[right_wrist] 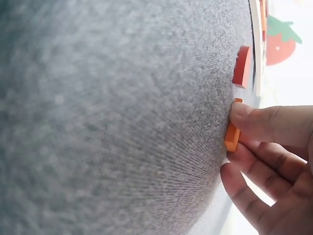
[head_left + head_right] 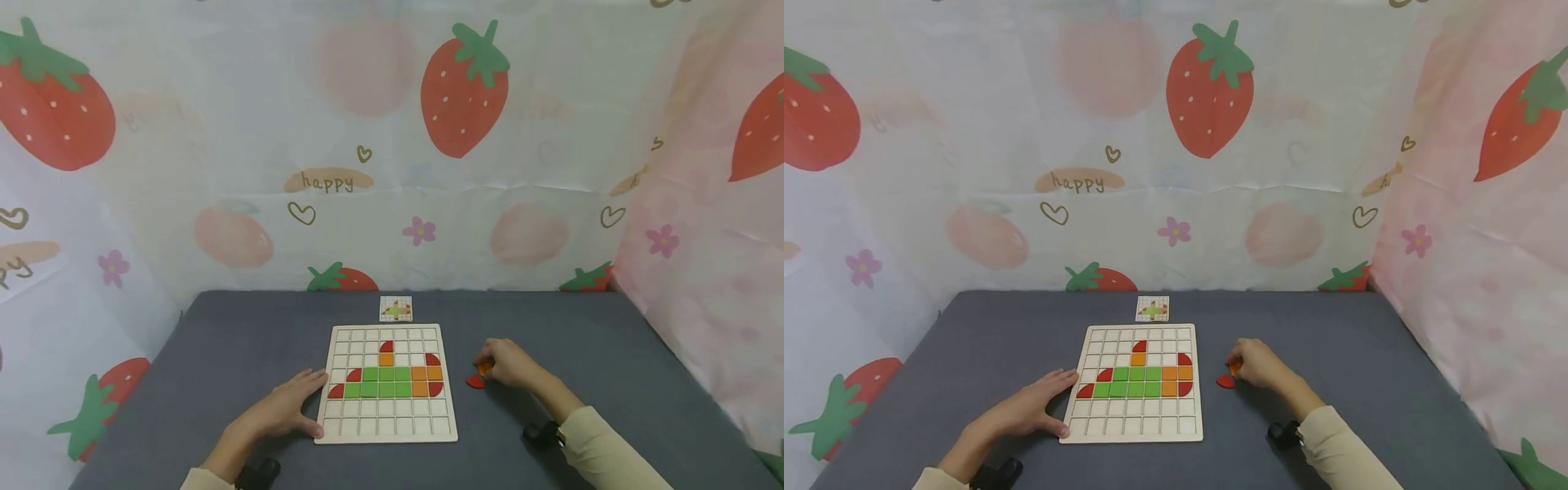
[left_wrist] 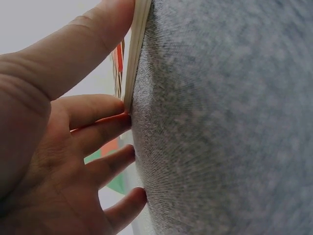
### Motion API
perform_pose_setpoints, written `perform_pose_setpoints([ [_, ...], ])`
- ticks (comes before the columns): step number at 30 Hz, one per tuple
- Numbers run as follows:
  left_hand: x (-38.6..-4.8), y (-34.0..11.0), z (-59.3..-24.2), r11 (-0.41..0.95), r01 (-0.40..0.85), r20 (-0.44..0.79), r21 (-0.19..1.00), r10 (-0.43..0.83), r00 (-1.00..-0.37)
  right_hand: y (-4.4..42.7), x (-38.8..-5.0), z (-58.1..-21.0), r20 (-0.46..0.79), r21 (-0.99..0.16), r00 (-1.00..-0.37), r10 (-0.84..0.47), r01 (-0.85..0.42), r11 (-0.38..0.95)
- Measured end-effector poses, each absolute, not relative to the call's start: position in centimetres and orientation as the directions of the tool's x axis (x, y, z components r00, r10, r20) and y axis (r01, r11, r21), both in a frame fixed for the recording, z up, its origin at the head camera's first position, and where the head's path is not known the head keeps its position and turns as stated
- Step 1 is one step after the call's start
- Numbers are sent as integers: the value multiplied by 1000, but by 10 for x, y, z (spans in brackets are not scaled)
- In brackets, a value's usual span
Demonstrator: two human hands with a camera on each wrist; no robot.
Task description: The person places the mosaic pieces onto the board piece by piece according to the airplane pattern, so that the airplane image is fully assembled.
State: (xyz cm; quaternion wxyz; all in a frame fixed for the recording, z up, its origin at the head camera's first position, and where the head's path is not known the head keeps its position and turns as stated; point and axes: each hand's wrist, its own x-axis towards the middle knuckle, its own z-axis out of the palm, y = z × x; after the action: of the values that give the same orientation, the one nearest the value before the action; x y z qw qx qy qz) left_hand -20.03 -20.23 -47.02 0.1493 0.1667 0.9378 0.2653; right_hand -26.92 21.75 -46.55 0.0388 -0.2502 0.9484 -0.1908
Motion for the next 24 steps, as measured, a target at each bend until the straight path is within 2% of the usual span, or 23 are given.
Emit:
perform_pose_setpoints([
  [14,-201,-200,-469,808,222,-207,546,387,-899,225,-273,-470,21,-425,-863,-504,-464,777],
  [24,-198,-201,-471,812,231,-192,535,384,-903,224,-273,-474,-8,-484,-882,-471,-409,774],
])
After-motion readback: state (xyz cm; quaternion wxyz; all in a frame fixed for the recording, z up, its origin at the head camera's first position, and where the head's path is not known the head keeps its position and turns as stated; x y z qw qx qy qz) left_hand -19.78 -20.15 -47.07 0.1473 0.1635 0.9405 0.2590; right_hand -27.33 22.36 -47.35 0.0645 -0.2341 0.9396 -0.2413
